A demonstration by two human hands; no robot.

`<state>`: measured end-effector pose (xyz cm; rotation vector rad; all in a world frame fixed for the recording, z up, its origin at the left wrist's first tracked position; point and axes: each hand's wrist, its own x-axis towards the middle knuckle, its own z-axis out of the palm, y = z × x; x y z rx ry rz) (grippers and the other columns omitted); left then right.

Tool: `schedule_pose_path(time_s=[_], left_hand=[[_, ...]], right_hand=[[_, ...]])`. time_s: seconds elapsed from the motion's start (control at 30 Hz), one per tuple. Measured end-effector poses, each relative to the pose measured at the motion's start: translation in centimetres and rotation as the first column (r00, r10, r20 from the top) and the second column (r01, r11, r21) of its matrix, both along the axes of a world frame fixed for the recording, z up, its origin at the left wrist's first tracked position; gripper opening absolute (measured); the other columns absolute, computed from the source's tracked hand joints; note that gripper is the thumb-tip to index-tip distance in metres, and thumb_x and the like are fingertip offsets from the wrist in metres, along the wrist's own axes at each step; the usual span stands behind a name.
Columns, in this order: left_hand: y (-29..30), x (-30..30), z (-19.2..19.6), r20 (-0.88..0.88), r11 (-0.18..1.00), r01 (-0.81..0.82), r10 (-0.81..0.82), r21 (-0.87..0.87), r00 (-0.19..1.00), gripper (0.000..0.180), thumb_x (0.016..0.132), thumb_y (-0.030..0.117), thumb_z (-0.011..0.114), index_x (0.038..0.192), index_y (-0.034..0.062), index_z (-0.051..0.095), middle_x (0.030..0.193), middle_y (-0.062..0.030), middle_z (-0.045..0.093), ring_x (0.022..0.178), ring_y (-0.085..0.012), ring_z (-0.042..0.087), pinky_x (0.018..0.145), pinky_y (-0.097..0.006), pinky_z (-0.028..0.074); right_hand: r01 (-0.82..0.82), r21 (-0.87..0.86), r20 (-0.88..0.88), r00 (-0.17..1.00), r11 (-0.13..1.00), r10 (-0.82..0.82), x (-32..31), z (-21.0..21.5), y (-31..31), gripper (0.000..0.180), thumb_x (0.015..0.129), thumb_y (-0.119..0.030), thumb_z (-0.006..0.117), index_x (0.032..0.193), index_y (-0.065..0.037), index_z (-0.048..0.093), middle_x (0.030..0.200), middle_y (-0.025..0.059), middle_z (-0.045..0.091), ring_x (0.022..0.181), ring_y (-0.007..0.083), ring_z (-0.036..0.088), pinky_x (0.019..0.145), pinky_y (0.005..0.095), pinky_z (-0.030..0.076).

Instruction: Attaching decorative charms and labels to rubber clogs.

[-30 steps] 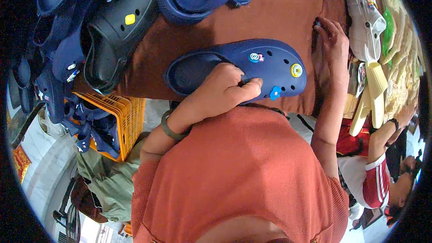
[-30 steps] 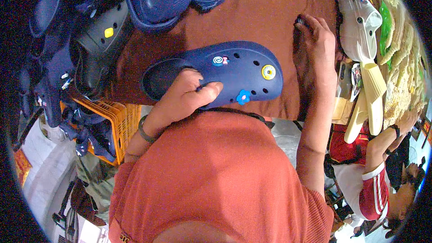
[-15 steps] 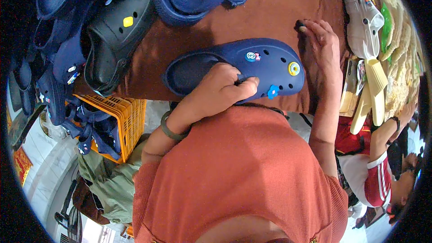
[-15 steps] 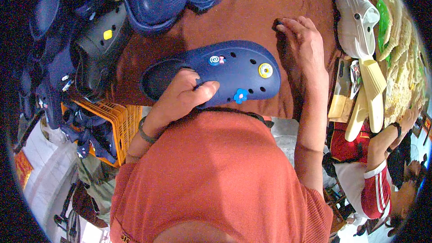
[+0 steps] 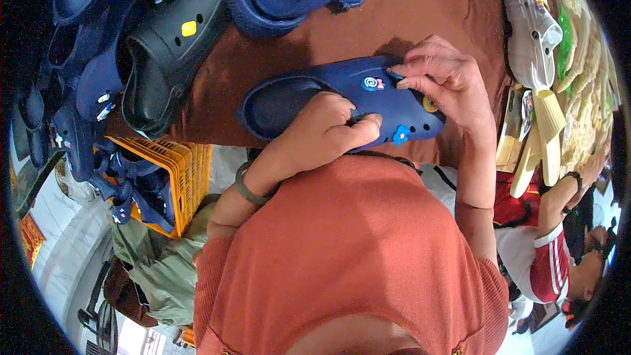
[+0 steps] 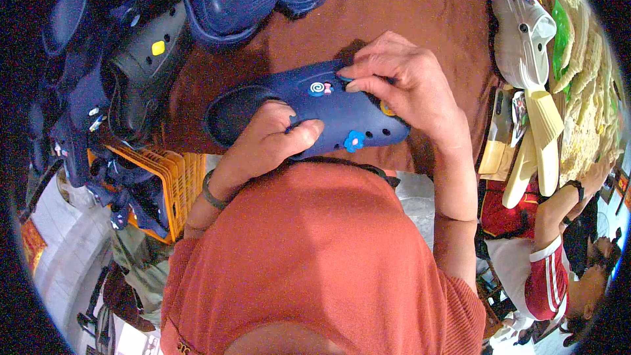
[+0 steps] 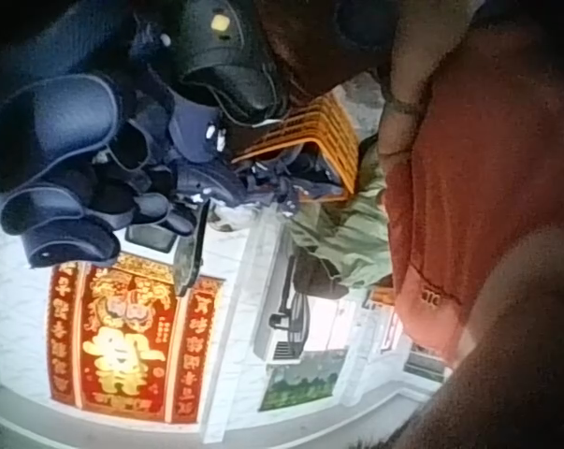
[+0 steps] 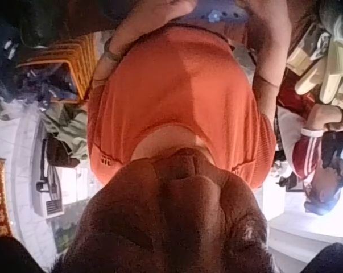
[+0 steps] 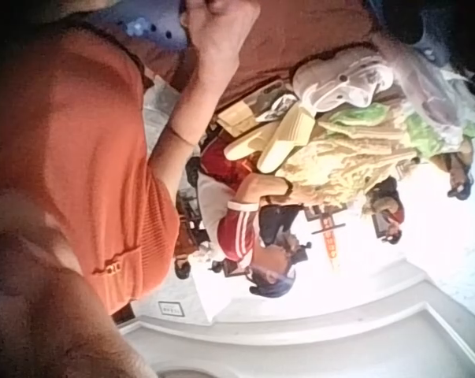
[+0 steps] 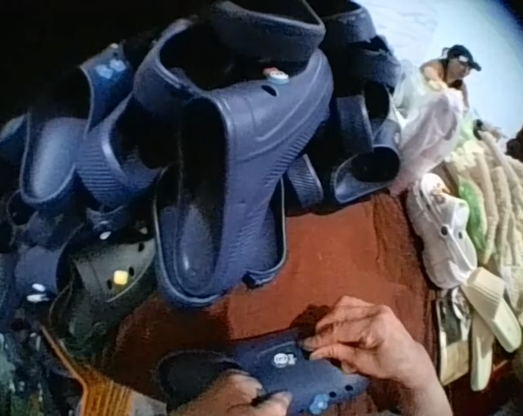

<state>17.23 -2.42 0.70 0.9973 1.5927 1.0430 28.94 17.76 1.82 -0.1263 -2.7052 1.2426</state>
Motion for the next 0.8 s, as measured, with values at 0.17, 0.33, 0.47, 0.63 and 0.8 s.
schedule_pose_path(time_s=[0.17,0.33,0.47,0.63,0.8], left_hand=[[0.0,0.0,-0.1,-0.097,0.988,0.068,-0.055,0.136,0.994,0.038,0.085,0.025,0.057,0.059,-0.0016,0.052,0.050,-0.0163,0.047,0.049,-0.0221,0.046,0.050,-0.038,0.033],[-0.3,0.0,-1.3,-0.498,0.855,0.248,0.013,0.454,0.867,0.006,0.080,0.010,0.059,0.080,0.0062,0.063,0.054,-0.0132,0.048,0.048,-0.0272,0.051,0.042,-0.039,0.033],[-0.2,-0.1,-1.4,-0.488,0.848,0.241,0.022,0.471,0.873,0.006,0.081,0.010,0.059,0.078,0.0055,0.063,0.053,-0.0132,0.047,0.047,-0.0273,0.051,0.042,-0.040,0.033],[-0.5,0.2,-1.7,-0.298,0.907,0.121,0.005,0.404,0.954,0.010,0.081,0.012,0.060,0.075,0.0052,0.062,0.053,-0.0135,0.046,0.047,-0.0280,0.050,0.043,-0.040,0.033],[-0.5,0.2,-1.6,-0.429,0.892,0.189,0.006,0.410,0.903,0.027,0.083,0.017,0.060,0.064,-0.0008,0.057,0.052,-0.0152,0.047,0.048,-0.0290,0.050,0.045,-0.041,0.033]], right_hand=[[-0.083,0.201,-0.007,0.996,0.976,0.086,0.3,1.0,-0.4,0.020,0.073,-0.013,0.068,0.092,-0.006,0.071,0.090,0.0090,0.064,0.089,0.0275,0.059,0.079,0.0378,0.046],[-0.160,0.444,0.122,0.986,0.881,0.117,0.7,2.9,-1.1,0.029,0.073,-0.015,0.064,0.101,-0.009,0.069,0.098,0.0042,0.061,0.101,0.0237,0.054,0.086,0.0370,0.040],[-0.245,0.541,0.198,0.967,0.805,0.161,0.4,3.6,-1.3,0.034,0.072,-0.014,0.060,0.104,-0.008,0.068,0.104,0.0030,0.059,0.106,0.0211,0.049,0.092,0.0403,0.034],[-0.354,0.524,0.252,0.933,0.774,0.256,-0.4,3.7,-1.7,0.036,0.070,-0.014,0.058,0.104,-0.005,0.068,0.103,0.0033,0.058,0.107,0.0213,0.048,0.094,0.0442,0.033],[-0.340,0.561,0.252,0.939,0.754,0.236,-0.3,3.6,-2.1,0.039,0.067,-0.012,0.061,0.104,-0.004,0.067,0.098,0.0046,0.058,0.107,0.0218,0.050,0.097,0.0451,0.033]])
